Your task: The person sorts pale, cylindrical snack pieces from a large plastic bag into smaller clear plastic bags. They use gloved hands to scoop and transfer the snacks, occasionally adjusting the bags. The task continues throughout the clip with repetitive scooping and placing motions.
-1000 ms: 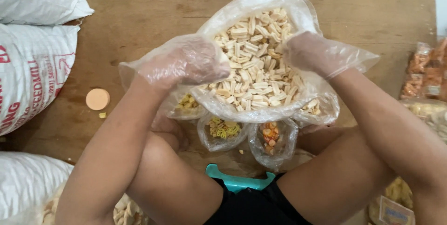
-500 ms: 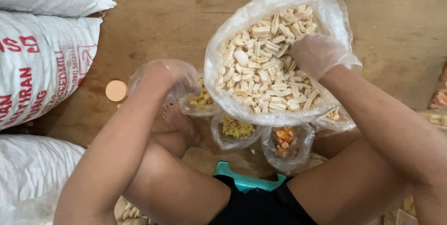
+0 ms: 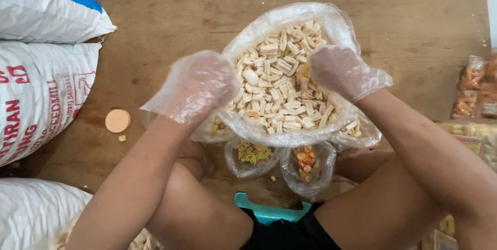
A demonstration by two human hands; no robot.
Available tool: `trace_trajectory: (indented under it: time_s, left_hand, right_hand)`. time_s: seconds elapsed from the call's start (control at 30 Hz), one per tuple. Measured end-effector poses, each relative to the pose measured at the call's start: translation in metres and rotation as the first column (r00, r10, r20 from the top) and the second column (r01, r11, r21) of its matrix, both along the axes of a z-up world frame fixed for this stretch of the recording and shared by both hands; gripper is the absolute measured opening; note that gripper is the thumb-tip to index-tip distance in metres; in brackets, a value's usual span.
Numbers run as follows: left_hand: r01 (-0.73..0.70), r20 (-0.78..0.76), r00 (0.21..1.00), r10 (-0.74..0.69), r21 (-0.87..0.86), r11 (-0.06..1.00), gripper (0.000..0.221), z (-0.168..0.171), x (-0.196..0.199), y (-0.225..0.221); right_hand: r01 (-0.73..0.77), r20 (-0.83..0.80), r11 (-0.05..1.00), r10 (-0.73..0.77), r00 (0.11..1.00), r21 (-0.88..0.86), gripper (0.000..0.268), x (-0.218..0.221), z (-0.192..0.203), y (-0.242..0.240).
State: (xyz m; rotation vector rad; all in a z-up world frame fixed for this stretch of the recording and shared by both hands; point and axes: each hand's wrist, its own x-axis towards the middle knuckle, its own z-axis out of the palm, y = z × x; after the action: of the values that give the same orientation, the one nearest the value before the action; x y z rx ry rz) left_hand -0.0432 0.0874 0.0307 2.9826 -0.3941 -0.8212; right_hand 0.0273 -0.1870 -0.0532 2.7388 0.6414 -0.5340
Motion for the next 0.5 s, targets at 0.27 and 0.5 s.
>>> trace_trajectory:
  time_s: [0.27, 0.5]
  left_hand:
    - [-0.092, -0.061, 0.996, 0.072, -0.453, 0.887, 0.047, 0.011, 0.000, -0.049]
    - [-0.094, -0.212, 0.977, -0.002, -0.440, 0.893, 0.047, -0.010, 0.014, -0.066]
  right_hand:
    - [0.469, -0.432, 0.764, -0.277, 0.858, 0.443, 0.026, -0.041, 0.104, 0.015]
    - [0.514, -0.478, 0.725, -0.287, 0.830, 0.458, 0.029, -0.055, 0.123, 0.016]
